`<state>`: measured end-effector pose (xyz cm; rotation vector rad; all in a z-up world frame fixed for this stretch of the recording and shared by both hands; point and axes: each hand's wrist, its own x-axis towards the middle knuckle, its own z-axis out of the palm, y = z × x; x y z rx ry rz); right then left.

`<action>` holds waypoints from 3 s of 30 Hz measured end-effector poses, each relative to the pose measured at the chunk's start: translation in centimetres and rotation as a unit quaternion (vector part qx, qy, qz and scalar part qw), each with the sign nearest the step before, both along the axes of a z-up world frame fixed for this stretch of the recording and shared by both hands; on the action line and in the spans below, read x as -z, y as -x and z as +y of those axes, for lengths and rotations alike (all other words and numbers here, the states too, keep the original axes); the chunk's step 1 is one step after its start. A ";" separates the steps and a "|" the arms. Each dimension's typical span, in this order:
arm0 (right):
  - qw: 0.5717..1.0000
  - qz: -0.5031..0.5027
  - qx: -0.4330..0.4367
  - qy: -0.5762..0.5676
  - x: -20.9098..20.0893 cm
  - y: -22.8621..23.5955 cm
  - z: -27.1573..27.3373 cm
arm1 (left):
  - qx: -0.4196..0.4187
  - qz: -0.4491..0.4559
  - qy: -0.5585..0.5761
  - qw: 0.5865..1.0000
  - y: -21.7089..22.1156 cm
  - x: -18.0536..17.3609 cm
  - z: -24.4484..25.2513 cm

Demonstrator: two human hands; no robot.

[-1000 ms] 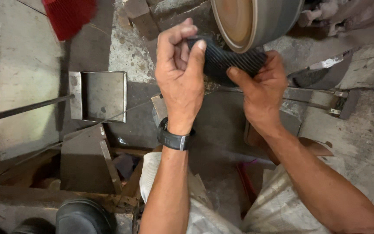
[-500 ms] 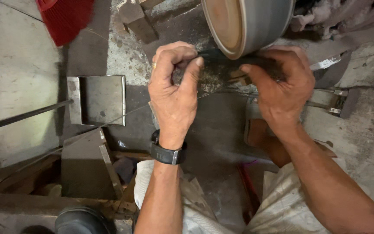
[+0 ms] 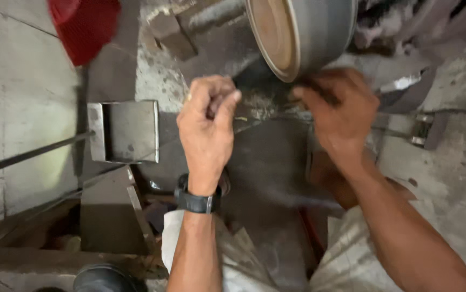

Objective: The person holds a black rubber sheet against a rotating grinding wheel, repeatedly pressing and moving the material to smooth its surface. The person adjusts the sheet's position and orientation multiple times to treat different areas.

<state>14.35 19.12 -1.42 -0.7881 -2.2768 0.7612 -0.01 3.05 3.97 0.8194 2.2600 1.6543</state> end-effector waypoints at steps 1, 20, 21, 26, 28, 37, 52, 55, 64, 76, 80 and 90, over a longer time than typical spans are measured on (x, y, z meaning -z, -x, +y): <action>1.000 0.000 -0.001 0.001 -0.5 0.1 0.0 | -0.001 0.000 0.001 1.000 0.3 0.0 -0.1; 0.966 0.201 -0.093 0.137 -1.5 -1.5 -0.3 | 0.062 0.161 -0.031 0.985 -2.2 0.2 0.0; 0.961 0.223 -0.103 0.128 -1.1 -1.7 0.0 | 0.051 0.152 -0.054 0.986 -2.3 -0.2 0.2; 0.962 0.224 -0.084 0.130 -2.6 -1.2 0.3 | 0.023 0.165 -0.077 0.983 -2.7 -0.6 0.8; 0.962 0.230 -0.059 0.134 -2.7 -1.3 0.3 | 0.018 0.161 -0.098 0.982 -2.8 -0.5 1.1; 0.963 0.239 -0.027 0.122 -2.8 -0.9 0.3 | 0.004 0.156 -0.097 0.983 -2.8 -0.1 1.4; 0.966 0.249 -0.014 0.066 -2.9 -1.6 1.6 | -0.033 0.091 -0.079 0.992 -3.2 0.9 2.2; 0.974 0.222 -0.005 0.047 -2.8 -2.3 1.9 | -0.033 0.083 -0.085 0.992 -3.4 1.0 2.4; 0.972 0.231 -0.026 0.034 -3.3 -1.6 1.1 | -0.041 0.041 -0.075 0.995 -2.9 1.3 2.5; 0.975 0.213 -0.043 0.042 -3.9 -0.5 -0.1 | -0.065 -0.092 -0.154 0.982 -2.3 2.2 2.4; 0.971 0.229 -0.061 0.024 -3.5 -1.2 0.6 | -0.031 -0.110 -0.157 0.981 -2.8 2.0 2.1; 0.972 0.225 -0.063 -0.013 -3.7 -2.3 2.2 | -0.010 -0.155 -0.215 0.964 -3.8 2.6 3.1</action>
